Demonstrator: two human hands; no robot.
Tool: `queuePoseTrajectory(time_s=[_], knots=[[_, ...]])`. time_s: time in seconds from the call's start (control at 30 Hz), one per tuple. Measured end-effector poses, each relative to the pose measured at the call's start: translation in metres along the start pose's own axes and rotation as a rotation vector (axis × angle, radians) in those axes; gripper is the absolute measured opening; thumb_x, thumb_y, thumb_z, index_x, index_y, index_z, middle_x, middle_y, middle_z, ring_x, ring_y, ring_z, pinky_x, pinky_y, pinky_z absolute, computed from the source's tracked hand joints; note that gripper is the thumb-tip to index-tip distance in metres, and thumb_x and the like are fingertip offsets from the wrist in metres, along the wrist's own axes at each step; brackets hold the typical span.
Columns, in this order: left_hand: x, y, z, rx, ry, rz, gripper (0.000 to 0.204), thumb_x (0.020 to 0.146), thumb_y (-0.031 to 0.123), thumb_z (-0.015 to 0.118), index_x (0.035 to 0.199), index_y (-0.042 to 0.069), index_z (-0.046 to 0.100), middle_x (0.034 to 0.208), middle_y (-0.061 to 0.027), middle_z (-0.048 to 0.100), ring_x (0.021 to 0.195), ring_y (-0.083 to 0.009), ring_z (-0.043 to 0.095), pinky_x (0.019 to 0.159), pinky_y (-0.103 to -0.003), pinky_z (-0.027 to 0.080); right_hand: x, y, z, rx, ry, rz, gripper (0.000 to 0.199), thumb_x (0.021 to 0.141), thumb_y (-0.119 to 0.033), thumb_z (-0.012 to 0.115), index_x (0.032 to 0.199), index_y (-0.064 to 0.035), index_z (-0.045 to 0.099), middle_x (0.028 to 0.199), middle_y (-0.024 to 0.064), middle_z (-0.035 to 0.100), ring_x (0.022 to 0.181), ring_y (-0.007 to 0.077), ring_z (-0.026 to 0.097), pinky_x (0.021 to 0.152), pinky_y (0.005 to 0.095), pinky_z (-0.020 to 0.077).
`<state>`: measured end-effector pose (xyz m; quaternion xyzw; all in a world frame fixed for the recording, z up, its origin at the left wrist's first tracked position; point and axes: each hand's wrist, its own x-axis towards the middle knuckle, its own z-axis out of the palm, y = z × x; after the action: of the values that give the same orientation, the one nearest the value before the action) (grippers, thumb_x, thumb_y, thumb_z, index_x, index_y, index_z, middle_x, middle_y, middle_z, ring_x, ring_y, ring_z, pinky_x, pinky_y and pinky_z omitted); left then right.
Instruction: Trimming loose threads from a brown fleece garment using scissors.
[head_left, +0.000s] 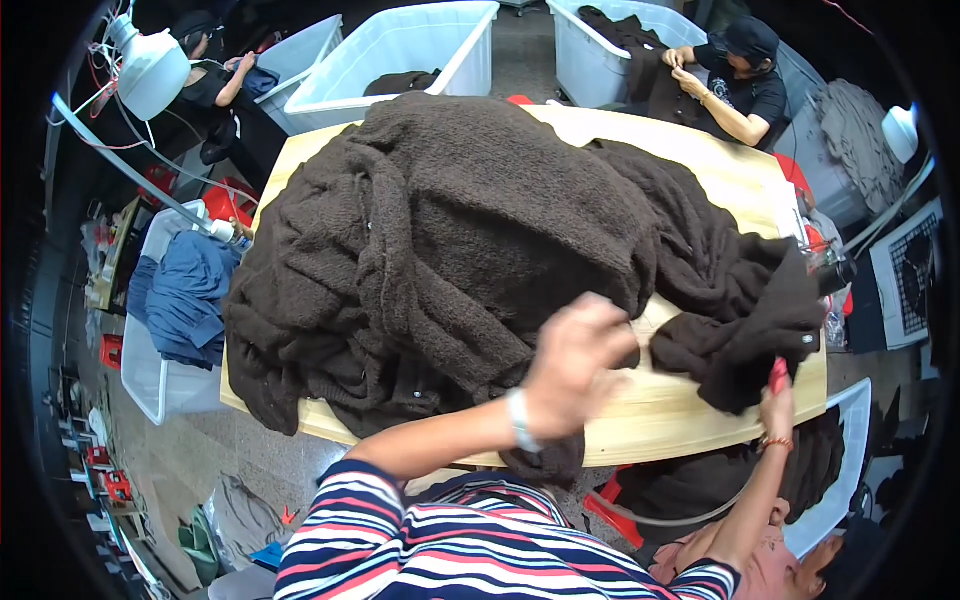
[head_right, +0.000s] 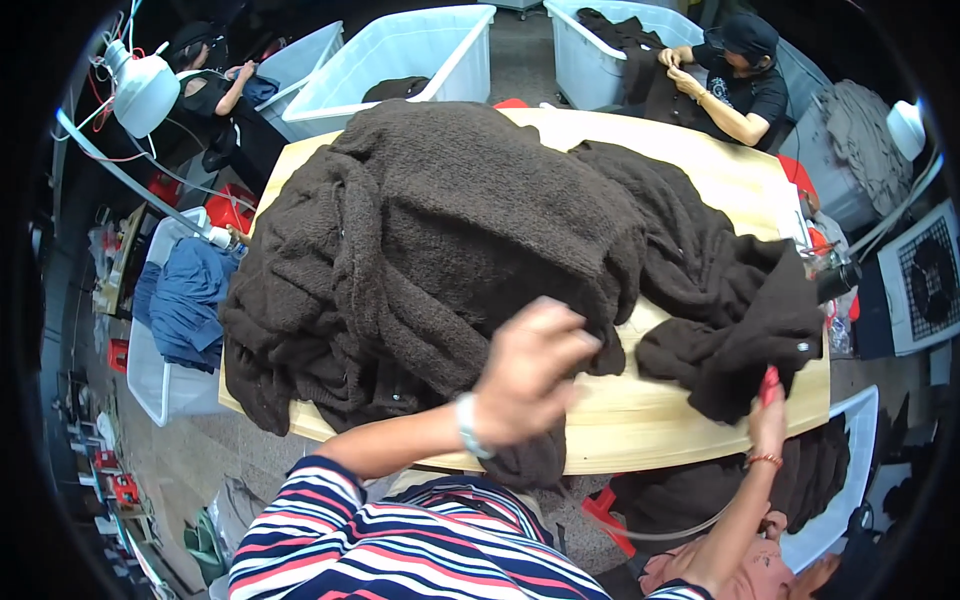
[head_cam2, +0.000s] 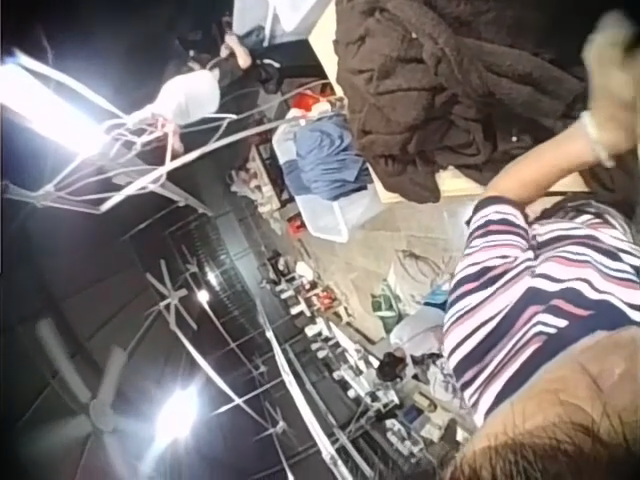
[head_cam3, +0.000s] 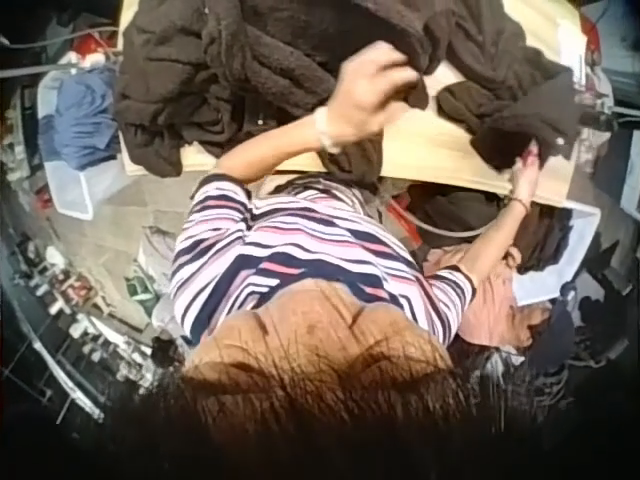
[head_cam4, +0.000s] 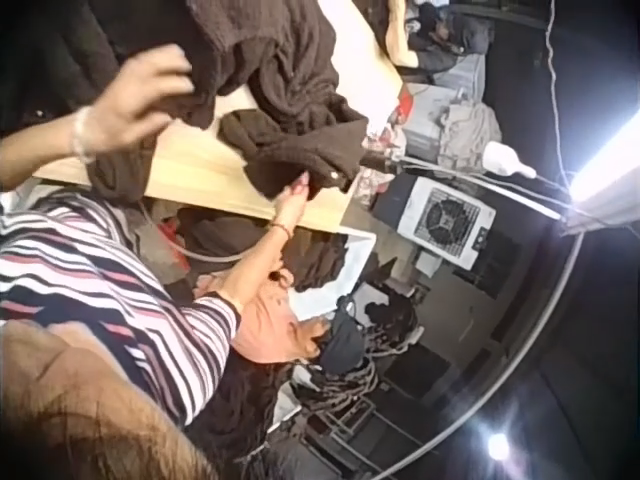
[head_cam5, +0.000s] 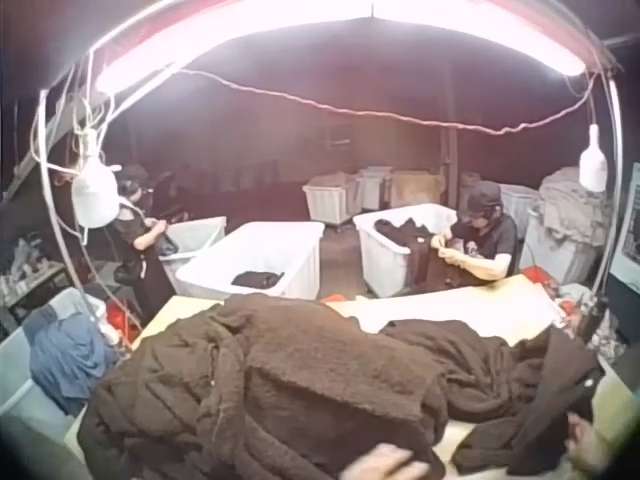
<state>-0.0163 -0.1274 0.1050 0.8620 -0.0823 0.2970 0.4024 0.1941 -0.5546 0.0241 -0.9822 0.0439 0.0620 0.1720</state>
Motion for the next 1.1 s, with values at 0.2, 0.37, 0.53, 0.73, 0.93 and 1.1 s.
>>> queuePoseTrajectory(time_s=[0.2,0.37,0.53,0.73,0.93,1.1], knots=[[-0.088,-0.113,-0.133,0.838,0.452,-0.568,0.071,0.075,0.020,0.079,0.136,0.001,0.048,0.139,-0.0200,0.046,0.130,-0.0327,0.043,0.107,-0.043,0.034,-0.089,0.027,0.115,0.044,-0.216,-0.139,0.023,0.090,-0.006,0.057,0.108,0.0056,0.052,0.063,0.0154,0.061,0.050,0.0234,0.064,0.044,0.0366,0.0488],[-0.147,-0.130,-0.193,-0.402,0.832,-0.815,0.033,0.088,0.009,0.069,0.118,-0.004,0.062,0.117,-0.0081,0.065,0.104,-0.0173,0.060,0.095,-0.030,0.045,-0.136,-0.125,0.082,0.185,-0.369,-0.210,0.039,0.090,-0.008,0.060,0.127,-0.0016,0.051,0.073,0.0145,0.065,0.068,0.0255,0.068,0.065,0.0369,0.0519],[-0.158,-0.064,-0.254,-0.919,1.090,-0.714,0.050,0.092,0.023,0.063,0.134,0.001,0.051,0.135,-0.0128,0.056,0.122,-0.0291,0.054,0.107,-0.043,0.040,-0.137,-0.173,0.063,0.323,-0.348,-0.476,0.045,0.088,-0.004,0.059,0.131,-0.0063,0.050,0.083,0.0170,0.067,0.077,0.0296,0.070,0.072,0.0383,0.0527],[-0.158,-0.058,-0.234,-0.768,0.990,-0.581,0.052,0.091,0.018,0.062,0.138,0.002,0.047,0.138,-0.0118,0.053,0.124,-0.0293,0.052,0.109,-0.045,0.039,-0.154,-0.212,0.068,0.390,-0.402,-0.699,0.040,0.090,-0.001,0.058,0.129,-0.0014,0.052,0.082,0.0108,0.067,0.074,0.0187,0.070,0.071,0.0303,0.0546],[-0.176,-0.074,-0.247,-0.783,0.905,-0.842,0.042,0.098,0.024,0.054,0.127,-0.007,0.054,0.128,-0.0119,0.060,0.114,-0.0259,0.058,0.101,-0.035,0.044,-0.163,-0.236,0.063,0.326,-0.390,-0.781,0.042,0.088,-0.006,0.063,0.129,-0.0021,0.052,0.084,0.0151,0.069,0.077,0.0255,0.071,0.074,0.0340,0.0542],[-0.186,-0.064,-0.247,0.575,0.493,-0.852,0.036,0.099,0.024,0.053,0.083,-0.009,0.059,0.072,-0.0277,0.062,0.062,-0.0378,0.061,0.060,-0.044,0.046,-0.170,-0.233,0.061,0.307,-0.418,-0.746,0.036,0.088,-0.003,0.062,0.124,-0.0019,0.055,0.078,0.0140,0.067,0.075,0.0252,0.071,0.071,0.0340,0.0544]])
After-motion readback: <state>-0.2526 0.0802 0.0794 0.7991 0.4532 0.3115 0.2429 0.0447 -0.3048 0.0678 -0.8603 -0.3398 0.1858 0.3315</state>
